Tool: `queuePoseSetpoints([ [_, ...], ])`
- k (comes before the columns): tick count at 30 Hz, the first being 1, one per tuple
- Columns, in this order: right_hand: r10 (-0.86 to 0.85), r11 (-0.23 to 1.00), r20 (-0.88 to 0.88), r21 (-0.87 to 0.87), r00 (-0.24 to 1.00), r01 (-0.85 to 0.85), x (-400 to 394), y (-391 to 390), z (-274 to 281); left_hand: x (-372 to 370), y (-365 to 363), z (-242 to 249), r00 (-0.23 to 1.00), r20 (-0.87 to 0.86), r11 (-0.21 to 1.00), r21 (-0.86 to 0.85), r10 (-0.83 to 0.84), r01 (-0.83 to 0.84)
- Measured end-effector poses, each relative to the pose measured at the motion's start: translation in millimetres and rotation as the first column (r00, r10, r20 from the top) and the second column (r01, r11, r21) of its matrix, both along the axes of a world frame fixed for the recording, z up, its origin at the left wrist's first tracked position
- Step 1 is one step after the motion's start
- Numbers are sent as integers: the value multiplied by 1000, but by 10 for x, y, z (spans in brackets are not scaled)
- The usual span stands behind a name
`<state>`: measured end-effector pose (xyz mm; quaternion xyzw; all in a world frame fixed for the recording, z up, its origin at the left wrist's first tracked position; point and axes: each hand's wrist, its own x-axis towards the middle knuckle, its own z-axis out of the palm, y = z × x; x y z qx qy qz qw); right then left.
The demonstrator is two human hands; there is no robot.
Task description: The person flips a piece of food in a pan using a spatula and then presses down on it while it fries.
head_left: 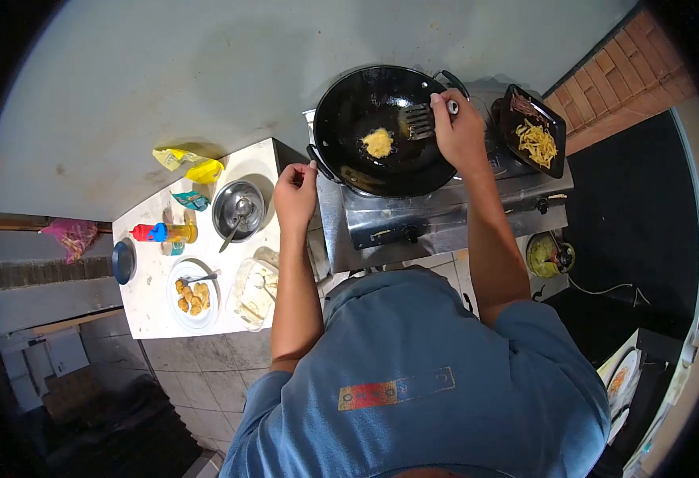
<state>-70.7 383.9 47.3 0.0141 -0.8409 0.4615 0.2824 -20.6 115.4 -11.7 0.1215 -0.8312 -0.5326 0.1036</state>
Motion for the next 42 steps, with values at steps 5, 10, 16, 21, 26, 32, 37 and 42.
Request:
queuePoseSetpoints([
  [5,45,992,-30,-118,999,-48,-28,-14,-48,13,18,40,1000,15,1000,0,8,-8],
  [10,-62,995,-42,73,997,64,-10,13,-27,6,-5,18,999,31,1000,-8,21,-21],
  [16,34,984,56,-174,998,-24,-11,-60,-44,-30,-6,-13,999,38,1000,-17,18,-18],
  [21,-27,996,-25,-82,999,25,-29,-4,-44,-32,-24,122,999,44,999,29,27,-28],
  [26,-41,999,30,25,999,40,3,31,-78,-37,-24,130,998,65,996,87,10,-16],
  [32,40,975,55,-219,998,-27,27,-5,-36,-75,-13,39,996,87,1000,-9,-23,23],
  [37,-37,999,38,-3,999,37,16,81,-62,-79,-13,18,997,66,998,40,-43,40],
  [42,4,991,79,-136,997,6,19,51,-111,-97,-9,-26,998,66,1000,-20,-14,16],
])
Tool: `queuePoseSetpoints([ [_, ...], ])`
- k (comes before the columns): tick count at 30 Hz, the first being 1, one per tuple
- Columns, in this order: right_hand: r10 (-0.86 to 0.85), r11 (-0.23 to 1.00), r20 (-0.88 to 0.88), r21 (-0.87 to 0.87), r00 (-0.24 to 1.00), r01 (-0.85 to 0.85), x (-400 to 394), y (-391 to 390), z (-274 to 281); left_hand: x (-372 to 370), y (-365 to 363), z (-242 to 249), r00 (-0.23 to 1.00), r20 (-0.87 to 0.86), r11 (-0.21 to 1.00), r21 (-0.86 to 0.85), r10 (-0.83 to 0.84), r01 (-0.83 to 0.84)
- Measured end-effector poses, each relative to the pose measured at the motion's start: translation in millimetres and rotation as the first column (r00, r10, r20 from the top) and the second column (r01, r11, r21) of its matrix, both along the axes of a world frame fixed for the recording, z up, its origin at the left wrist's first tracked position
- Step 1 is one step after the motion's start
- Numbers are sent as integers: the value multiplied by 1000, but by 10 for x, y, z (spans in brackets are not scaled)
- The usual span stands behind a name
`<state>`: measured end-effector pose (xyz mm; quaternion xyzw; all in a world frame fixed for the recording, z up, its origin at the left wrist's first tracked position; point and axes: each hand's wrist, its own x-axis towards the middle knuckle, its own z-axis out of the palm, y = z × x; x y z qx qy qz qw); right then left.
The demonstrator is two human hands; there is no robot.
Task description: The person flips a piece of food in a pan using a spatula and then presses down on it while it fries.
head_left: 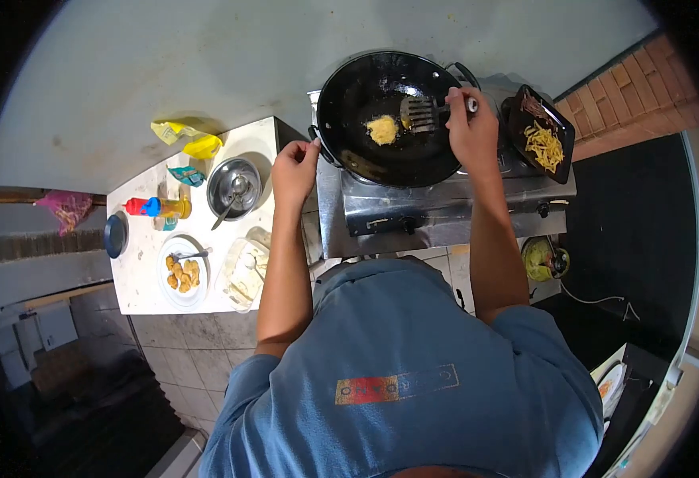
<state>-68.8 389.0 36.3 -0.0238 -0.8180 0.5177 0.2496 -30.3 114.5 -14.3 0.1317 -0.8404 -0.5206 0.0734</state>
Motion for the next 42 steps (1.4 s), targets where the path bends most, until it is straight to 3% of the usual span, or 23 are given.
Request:
queuePoseSetpoints([
  [2,18,999,-31,-38,999,-19,-2,-20,17,-13,-18,-35,1000,-1,1000,-13,5,-5],
  [4,42,993,-129,116,991,-27,12,-23,76,6,1,10,1000,8,999,-30,22,-22],
  [6,57,996,-57,71,997,-53,53,-24,77,22,8,14,999,5,999,-35,34,-34],
  [9,66,986,-47,159,997,-58,29,2,24,48,11,40,999,5,998,-46,48,-47],
  [11,87,996,124,-25,988,-85,64,-14,92,73,27,54,998,1,996,-63,67,-67],
  [15,127,980,48,-161,991,-117,43,-4,120,105,66,94,994,12,992,-72,106,-105],
  [20,81,977,-35,202,996,-72,-44,87,79,133,107,90,990,-11,985,-96,142,-142],
  [21,93,976,-34,202,995,-85,-54,92,77,139,113,77,990,-18,984,-103,143,-144],
  [24,106,984,40,138,994,-111,-31,101,89,167,159,45,984,-44,979,-99,174,-178],
  [32,254,959,-32,-125,967,-256,-6,80,171,392,205,23,968,-39,967,-39,250,-251],
  [42,318,940,-127,-87,940,-330,121,62,65,652,119,11,953,-28,953,40,303,-302],
])
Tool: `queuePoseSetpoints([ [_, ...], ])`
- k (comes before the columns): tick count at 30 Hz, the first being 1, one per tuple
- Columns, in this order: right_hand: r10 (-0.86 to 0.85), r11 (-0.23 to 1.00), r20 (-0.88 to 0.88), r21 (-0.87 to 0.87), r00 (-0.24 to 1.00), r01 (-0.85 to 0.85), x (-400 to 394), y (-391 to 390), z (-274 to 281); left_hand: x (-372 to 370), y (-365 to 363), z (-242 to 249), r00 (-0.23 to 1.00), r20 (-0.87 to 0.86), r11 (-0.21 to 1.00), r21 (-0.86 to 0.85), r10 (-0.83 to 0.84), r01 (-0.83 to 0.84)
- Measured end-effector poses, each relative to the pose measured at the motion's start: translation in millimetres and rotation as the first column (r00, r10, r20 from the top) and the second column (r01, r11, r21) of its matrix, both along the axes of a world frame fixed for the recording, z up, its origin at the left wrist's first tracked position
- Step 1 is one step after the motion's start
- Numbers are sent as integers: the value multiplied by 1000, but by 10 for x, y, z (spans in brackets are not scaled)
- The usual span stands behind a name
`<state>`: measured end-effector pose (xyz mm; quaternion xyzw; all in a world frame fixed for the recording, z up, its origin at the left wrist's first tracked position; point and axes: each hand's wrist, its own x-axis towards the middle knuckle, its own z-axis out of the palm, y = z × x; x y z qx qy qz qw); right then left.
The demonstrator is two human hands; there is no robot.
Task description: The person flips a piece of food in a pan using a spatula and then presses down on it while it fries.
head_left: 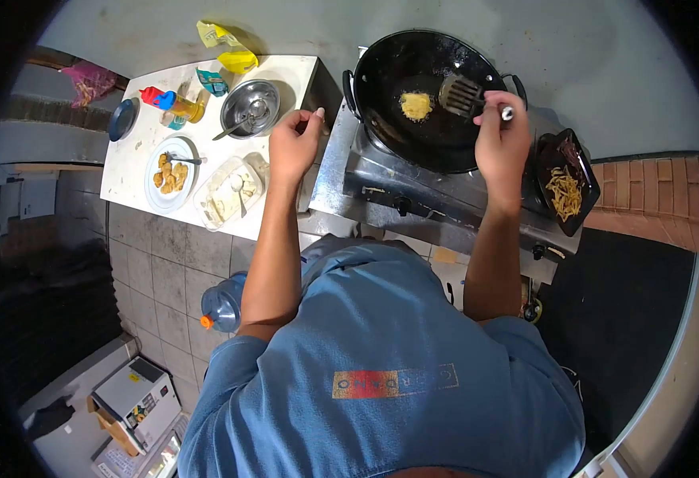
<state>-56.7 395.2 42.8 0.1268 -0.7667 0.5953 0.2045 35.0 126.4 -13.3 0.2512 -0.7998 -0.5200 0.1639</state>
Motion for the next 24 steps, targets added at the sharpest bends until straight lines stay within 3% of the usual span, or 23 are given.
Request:
queuePoseSetpoints([
  [2,42,999,-8,5,999,-42,48,-7,-26,34,-11,35,1000,5,1000,-21,-9,10],
  [6,-34,999,27,-17,999,34,265,-64,58,137,-33,113,998,-20,998,-12,-56,56],
  [15,-2,996,-68,-86,998,-4,642,-165,29,452,18,-78,992,-22,992,40,-120,121],
  [17,-21,969,-74,-246,997,2,762,-179,-21,495,28,-227,989,-55,987,70,-138,142],
  [24,-49,964,-102,-266,994,20,903,-114,-34,471,161,-198,982,-89,978,112,-166,176],
])
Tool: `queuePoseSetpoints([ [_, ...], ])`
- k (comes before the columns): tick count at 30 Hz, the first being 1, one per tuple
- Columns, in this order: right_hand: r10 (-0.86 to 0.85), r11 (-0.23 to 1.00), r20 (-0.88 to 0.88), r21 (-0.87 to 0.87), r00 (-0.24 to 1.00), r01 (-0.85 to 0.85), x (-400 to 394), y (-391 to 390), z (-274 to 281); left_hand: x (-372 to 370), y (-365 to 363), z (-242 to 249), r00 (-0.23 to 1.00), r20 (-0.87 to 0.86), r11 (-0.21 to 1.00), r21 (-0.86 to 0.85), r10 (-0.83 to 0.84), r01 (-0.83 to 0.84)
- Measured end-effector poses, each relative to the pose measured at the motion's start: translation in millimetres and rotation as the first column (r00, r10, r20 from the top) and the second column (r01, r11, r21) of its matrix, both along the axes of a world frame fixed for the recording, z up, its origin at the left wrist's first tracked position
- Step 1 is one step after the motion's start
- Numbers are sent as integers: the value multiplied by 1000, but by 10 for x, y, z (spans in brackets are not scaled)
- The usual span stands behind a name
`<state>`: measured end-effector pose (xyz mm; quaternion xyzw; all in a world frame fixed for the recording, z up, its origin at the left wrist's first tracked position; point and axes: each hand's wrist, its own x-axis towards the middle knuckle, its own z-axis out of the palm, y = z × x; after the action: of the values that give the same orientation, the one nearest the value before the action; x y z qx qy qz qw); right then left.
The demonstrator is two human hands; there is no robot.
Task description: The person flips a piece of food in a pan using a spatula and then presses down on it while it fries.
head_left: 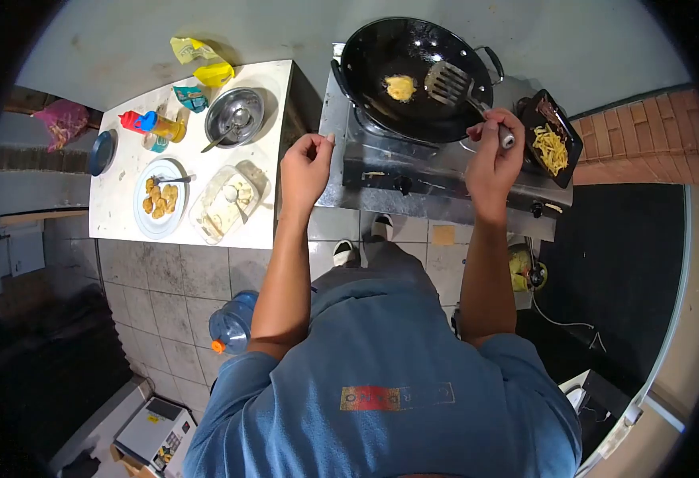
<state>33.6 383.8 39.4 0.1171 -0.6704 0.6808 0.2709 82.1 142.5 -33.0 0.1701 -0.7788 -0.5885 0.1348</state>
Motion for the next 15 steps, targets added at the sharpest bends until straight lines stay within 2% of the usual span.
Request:
queuePoseSetpoints([
  [2,-11,1000,61,1,998,11,-20,55,59,-34,39,-2,1000,-19,1000,17,7,-7],
  [6,3,999,107,33,994,-7,-167,221,73,-166,86,31,999,-32,997,-65,39,-41],
  [9,-13,997,157,77,987,1,-364,305,115,-340,163,131,984,-105,989,43,142,-138],
  [10,-10,997,157,72,988,-2,-435,373,114,-363,195,213,983,-62,983,62,174,-170],
  [12,42,983,183,168,982,-73,-605,488,93,-421,246,274,975,-41,973,83,220,-217],
  [15,52,977,199,192,979,-91,-787,534,134,-505,297,231,952,-91,950,143,291,-277],
])
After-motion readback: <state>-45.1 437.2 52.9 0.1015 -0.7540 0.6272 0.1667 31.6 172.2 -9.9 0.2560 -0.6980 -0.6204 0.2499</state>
